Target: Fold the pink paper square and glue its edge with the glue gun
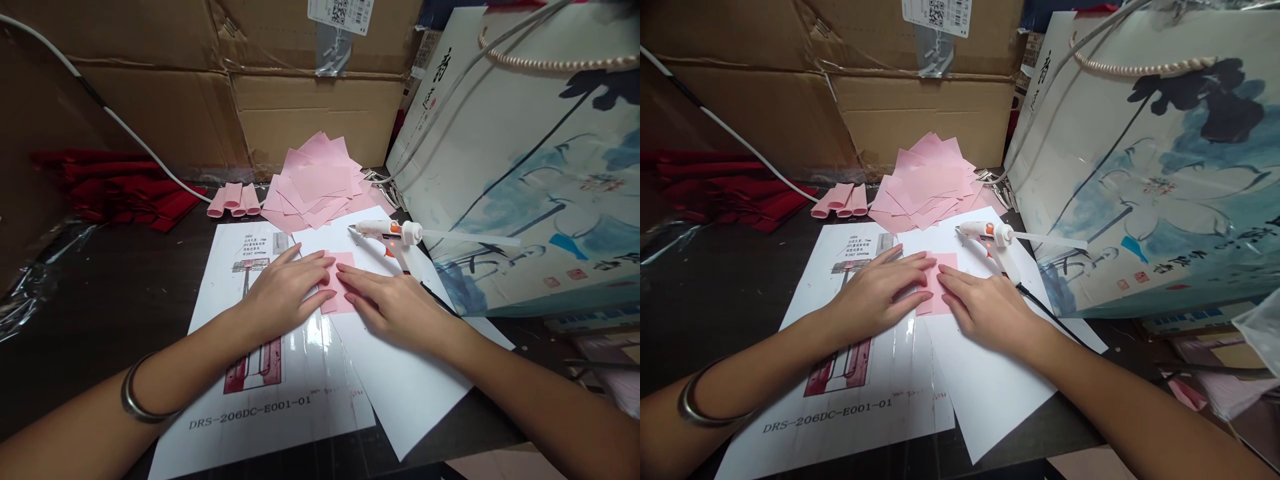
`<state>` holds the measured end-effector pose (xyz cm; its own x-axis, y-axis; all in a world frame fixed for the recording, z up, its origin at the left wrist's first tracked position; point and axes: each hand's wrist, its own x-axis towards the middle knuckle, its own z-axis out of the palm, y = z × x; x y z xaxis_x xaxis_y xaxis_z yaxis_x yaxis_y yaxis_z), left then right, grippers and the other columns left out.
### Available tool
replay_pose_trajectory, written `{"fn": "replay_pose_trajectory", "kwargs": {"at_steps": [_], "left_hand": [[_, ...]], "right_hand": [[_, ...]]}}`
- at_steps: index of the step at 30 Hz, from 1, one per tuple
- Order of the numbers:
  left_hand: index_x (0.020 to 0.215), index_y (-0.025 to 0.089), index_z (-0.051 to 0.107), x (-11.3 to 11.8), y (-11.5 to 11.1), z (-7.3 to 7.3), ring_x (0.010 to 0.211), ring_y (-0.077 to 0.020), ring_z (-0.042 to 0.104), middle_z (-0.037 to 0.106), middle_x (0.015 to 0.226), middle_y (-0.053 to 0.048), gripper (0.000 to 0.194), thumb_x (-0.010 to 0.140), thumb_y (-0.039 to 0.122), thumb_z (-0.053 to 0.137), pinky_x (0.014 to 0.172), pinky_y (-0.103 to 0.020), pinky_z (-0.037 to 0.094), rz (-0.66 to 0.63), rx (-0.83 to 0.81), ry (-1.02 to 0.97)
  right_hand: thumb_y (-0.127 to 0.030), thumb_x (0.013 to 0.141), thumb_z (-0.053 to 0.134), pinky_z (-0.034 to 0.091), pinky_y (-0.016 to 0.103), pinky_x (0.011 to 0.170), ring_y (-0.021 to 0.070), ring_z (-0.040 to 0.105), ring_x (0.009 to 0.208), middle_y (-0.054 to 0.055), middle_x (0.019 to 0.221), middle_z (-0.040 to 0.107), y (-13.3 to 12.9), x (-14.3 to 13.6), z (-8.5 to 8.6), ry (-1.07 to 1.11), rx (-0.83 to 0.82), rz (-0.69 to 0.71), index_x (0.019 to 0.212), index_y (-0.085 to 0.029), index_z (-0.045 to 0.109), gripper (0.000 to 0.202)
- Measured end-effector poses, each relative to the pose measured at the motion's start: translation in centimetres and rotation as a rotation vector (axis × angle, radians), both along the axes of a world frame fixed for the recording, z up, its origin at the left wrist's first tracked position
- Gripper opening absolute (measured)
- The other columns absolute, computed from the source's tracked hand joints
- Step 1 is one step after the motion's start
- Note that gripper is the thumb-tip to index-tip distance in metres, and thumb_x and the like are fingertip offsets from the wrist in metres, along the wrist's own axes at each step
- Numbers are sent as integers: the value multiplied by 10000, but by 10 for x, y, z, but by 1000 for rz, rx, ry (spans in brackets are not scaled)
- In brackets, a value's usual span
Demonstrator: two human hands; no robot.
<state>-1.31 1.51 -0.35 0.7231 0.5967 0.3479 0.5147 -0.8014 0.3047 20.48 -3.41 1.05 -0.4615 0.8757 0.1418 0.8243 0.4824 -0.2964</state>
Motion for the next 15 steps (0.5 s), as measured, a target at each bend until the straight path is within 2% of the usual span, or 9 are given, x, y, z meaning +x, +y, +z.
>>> {"fn": "replay_pose_trajectory", "kwargs": {"at_steps": [3,5,8,11,15], "left_hand": [[943,178,686,0,0,-1,1289,-287,516,646,1276,-78,174,928,297,559,1109,-523,350,-8,152,-18],[941,183,701,-1,-1,-1,1260,-280,545,684,1212,-66,169,927,277,561,1105,-515,357,-25,201,-30],[1003,178,697,-2,-2,-2,1184,-245,609,725,1122,-57,181,934,250,546,1107,-495,365,-58,189,-36],[1079,164,672,-2,-2,-4,1177,-240,615,717,1144,-65,216,939,252,531,1100,-498,379,-63,149,-33],[1084,153,661,-1,-2,-3,1162,-248,626,722,1130,-69,218,926,251,547,1101,-513,374,-50,140,-62]], "right_hand": [[-236,958,452,574,422,856,252,690,1028,35,1367,576,0,-1,0,-6,14,-2,1322,-204,572,384],[-253,952,461,587,432,810,265,700,1000,37,1354,586,-2,-1,1,-25,24,-19,1309,-197,584,382],[-290,939,484,599,442,743,286,712,960,40,1333,602,-6,0,2,-50,51,-45,1289,-186,602,383],[-284,945,471,602,432,720,278,716,949,29,1342,594,-8,0,3,-56,38,-40,1298,-200,592,383],[-251,964,426,597,419,783,252,696,1011,-8,1374,568,-6,0,3,-36,-9,-16,1340,-221,552,397]]}}
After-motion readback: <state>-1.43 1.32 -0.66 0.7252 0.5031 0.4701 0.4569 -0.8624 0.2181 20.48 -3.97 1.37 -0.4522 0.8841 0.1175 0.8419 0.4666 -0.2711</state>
